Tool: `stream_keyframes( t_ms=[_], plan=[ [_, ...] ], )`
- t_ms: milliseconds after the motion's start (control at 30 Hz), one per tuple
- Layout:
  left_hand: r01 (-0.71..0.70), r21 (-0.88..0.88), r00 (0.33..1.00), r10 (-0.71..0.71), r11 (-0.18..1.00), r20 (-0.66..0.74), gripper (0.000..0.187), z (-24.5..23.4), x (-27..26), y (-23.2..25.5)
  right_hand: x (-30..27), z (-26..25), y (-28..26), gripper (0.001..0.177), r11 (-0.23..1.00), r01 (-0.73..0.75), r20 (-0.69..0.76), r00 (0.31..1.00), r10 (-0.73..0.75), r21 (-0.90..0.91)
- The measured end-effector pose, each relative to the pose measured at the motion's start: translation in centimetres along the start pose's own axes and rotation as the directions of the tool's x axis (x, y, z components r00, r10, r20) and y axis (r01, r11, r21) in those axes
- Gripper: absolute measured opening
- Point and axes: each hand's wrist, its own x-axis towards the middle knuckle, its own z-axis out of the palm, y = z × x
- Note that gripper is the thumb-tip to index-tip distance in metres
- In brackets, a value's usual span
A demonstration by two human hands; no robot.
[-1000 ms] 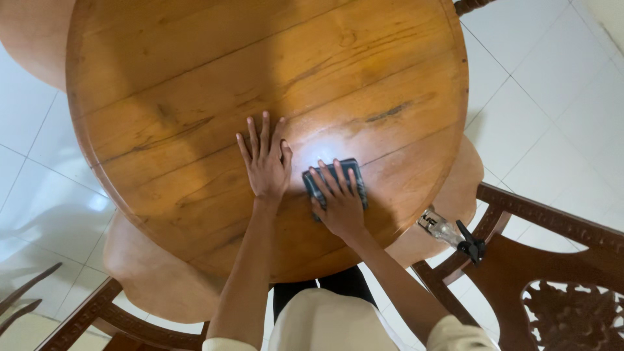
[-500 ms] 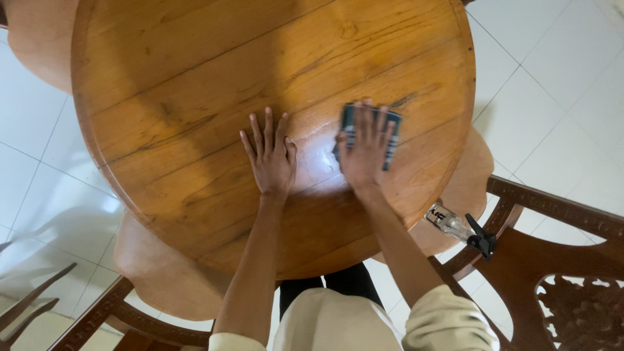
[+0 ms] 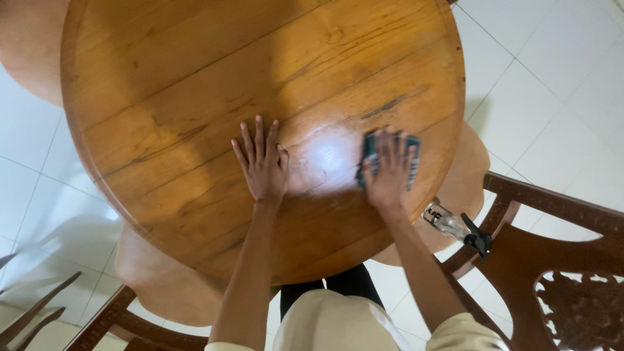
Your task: The person wipes the surface of a round wooden table with a cloth.
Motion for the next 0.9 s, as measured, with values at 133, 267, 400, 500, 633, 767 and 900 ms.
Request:
stream_keyframes(
  t_ms=[133, 267, 400, 500, 633, 767, 900],
  plan=[
    [-0.009, -0.014, 0.998, 0.008, 1.0, -0.061, 0.052, -0.1, -0.1, -0.2, 3.8, -1.5, 3.6, 0.073, 0.985, -0.166, -0.042, 0.985, 0.168, 0.046],
    [0.005, -0.047, 1.0, -0.006, 0.999, -0.017, 0.053, -0.2, -0.3, 0.0, 7.7, -3.2, 5.0, 0.073, 0.954, -0.294, -0.065, 0.953, 0.297, 0.053],
    [0.004, -0.064, 1.0, -0.005, 0.998, -0.007, 0.054, -0.3, 0.1, 0.1, 10.5, -4.4, 5.7, 0.072, 0.943, -0.316, -0.096, 0.941, 0.325, 0.103],
    [0.008, -0.045, 1.0, -0.008, 0.999, 0.015, 0.054, -0.2, 0.2, 0.1, 13.5, -4.1, 5.7, 0.075, 0.945, -0.316, -0.089, 0.942, 0.323, 0.087],
    [0.021, -0.053, 0.999, -0.02, 0.998, 0.026, 0.054, -0.2, 0.2, 0.1, 16.4, -3.0, 4.0, 0.075, 0.959, -0.284, -0.05, 0.957, 0.285, 0.012],
    [0.026, -0.023, 0.997, -0.025, 0.999, 0.072, 0.054, 0.1, 0.2, -0.1, 16.7, -1.8, -0.9, 0.077, 0.997, -0.049, -0.05, 0.998, 0.046, -0.061],
    [0.028, -0.031, 0.997, -0.025, 0.999, 0.07, 0.052, 0.3, -0.1, -0.1, 14.9, -1.5, -7.3, 0.077, 0.998, 0.045, 0.087, 0.995, -0.041, -0.041]
  ],
)
